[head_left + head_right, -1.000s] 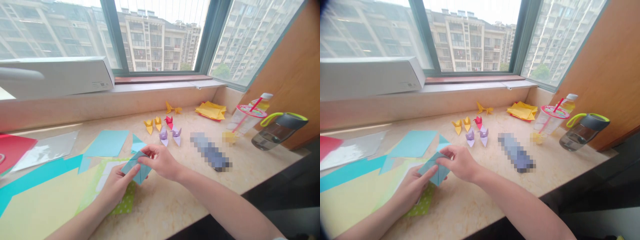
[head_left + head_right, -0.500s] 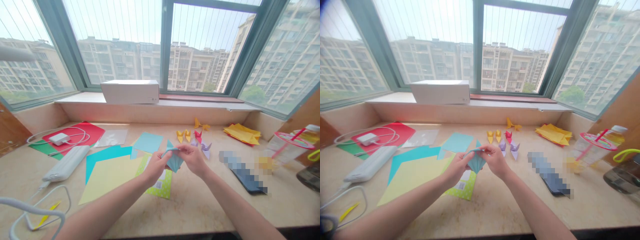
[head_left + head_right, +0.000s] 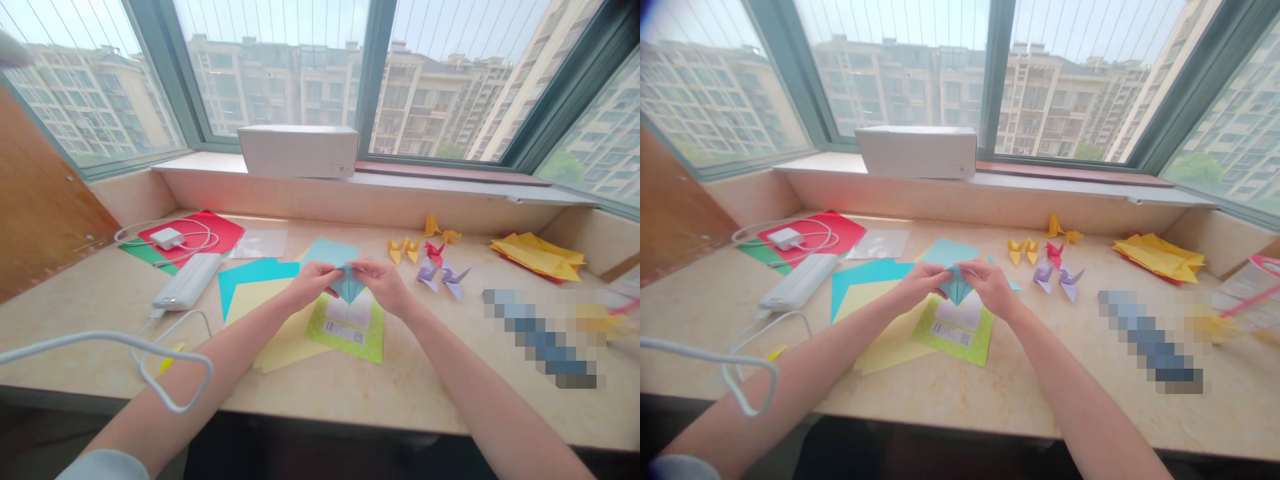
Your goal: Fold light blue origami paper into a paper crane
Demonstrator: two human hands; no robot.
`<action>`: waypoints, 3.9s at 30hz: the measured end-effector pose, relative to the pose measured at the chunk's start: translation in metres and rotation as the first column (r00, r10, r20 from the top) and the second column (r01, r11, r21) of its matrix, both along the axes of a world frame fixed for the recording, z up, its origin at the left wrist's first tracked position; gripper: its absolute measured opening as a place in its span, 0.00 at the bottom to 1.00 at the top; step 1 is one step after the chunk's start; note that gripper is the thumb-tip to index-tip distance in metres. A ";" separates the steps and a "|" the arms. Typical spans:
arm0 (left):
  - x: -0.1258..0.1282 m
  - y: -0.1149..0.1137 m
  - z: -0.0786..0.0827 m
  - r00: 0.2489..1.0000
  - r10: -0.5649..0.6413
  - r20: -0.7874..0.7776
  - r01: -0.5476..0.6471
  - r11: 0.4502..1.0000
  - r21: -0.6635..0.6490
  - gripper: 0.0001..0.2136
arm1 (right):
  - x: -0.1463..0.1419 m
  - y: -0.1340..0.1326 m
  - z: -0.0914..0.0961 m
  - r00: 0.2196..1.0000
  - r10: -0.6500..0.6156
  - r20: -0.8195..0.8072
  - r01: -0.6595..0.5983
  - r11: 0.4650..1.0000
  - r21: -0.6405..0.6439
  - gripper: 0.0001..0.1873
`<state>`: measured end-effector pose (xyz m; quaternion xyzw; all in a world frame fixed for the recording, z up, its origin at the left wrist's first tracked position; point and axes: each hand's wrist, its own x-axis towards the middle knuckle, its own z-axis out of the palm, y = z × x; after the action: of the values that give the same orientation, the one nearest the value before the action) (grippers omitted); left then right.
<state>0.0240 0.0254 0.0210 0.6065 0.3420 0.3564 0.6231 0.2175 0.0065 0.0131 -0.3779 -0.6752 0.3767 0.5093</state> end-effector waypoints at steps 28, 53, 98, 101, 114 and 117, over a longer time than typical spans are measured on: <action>-0.002 -0.007 -0.005 0.997 -0.077 0.024 0.078 0.996 -0.031 0.15 | 0.003 -0.020 -0.004 0.975 -0.061 0.213 0.029 0.988 0.152 0.12; -0.003 -0.018 0.004 0.897 0.228 -0.379 0.085 0.752 0.653 0.16 | 0.002 -0.024 -0.001 0.943 -0.194 0.269 0.173 0.980 0.100 0.14; -0.003 -0.014 0.001 0.971 0.166 -0.172 -0.064 0.873 0.483 0.13 | -0.003 -0.032 0.003 0.922 -0.259 0.288 0.226 0.963 0.144 0.11; -0.001 -0.014 0.001 0.977 0.172 -0.129 -0.104 0.902 0.418 0.13 | -0.004 -0.032 0.001 0.924 -0.279 0.262 0.252 0.959 0.134 0.11; 0.001 -0.009 -0.004 0.988 0.092 0.125 -0.111 0.983 0.149 0.19 | 0.002 -0.028 0.001 0.950 -0.283 0.131 0.285 0.959 0.000 0.11; 0.000 -0.006 -0.004 0.964 0.206 0.169 -0.243 0.940 0.240 0.14 | 0.002 -0.032 0.005 0.971 -0.116 0.207 0.141 0.984 -0.107 0.09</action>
<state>0.0240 0.0199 0.0174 0.6127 0.3146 0.5091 0.5161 0.2198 -0.0254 0.0181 -0.4869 -0.6729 0.3432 0.4386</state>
